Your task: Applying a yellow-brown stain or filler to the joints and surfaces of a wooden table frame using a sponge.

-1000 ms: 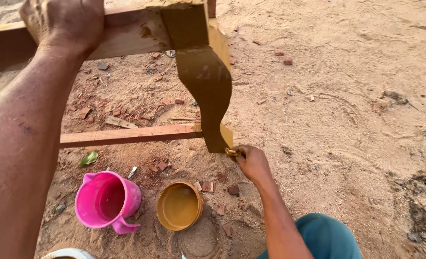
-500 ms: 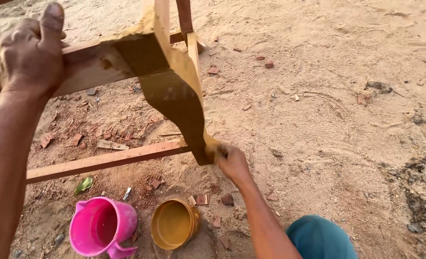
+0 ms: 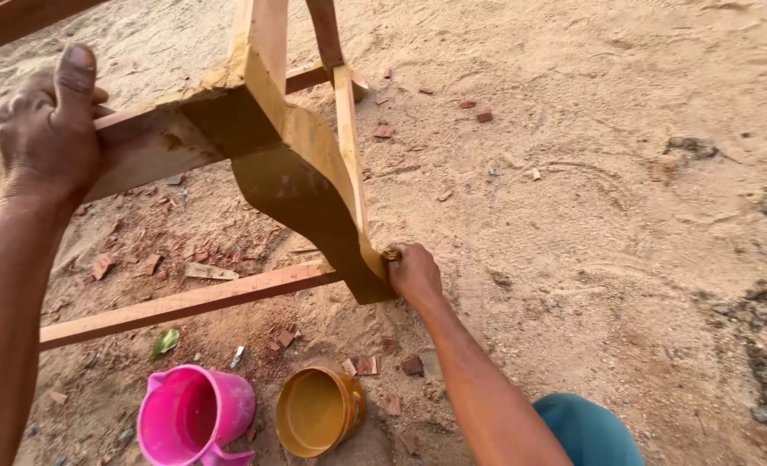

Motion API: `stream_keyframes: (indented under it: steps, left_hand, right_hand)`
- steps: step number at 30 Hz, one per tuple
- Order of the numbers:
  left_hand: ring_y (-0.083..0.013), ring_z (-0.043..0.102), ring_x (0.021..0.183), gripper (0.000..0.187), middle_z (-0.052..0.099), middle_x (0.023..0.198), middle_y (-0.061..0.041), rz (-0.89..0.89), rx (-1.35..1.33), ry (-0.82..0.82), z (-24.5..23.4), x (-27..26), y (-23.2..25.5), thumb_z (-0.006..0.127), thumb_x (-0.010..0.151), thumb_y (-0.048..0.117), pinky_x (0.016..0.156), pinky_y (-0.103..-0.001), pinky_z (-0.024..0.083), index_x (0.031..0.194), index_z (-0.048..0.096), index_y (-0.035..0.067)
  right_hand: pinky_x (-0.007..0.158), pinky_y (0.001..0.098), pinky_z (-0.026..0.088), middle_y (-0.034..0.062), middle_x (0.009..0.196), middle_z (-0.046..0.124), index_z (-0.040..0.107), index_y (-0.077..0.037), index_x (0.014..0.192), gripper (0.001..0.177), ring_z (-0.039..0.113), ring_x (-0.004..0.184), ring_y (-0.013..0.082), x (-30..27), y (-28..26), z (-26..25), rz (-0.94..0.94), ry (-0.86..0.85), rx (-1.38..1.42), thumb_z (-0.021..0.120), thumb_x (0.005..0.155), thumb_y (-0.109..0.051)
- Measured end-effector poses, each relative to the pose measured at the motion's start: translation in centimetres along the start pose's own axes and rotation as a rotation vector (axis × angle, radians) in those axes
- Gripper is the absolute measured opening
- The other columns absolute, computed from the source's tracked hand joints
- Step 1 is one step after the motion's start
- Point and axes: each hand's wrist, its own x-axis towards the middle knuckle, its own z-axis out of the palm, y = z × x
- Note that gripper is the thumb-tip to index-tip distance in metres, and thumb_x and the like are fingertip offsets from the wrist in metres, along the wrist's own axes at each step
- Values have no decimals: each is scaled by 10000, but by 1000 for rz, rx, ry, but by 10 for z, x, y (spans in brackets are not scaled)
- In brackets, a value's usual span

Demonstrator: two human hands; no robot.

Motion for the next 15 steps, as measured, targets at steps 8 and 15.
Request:
stream_keyframes:
  steps: [8,15]
  left_hand:
    - [-199,704,868,907,700,867,-89,28,140,-27,-3,0,-2,258,1094,863,783,-498,573,926,695,86]
    - [-319,623,948,926,666,861,-123,13,205,30,-17,-13,36,234,1024,895,866,-652,410,881,712,115]
  right_hand:
    - [591,255,534,142,875,731,759,-5,1008,133,620,660,130,-41,-87,-84,288,-202,788,635,1000,-52]
    - [556,237,560,117,855,734,740,16,1042,151,633,642,119,-18,-7,-54,281,-106,588,660,974,-92]
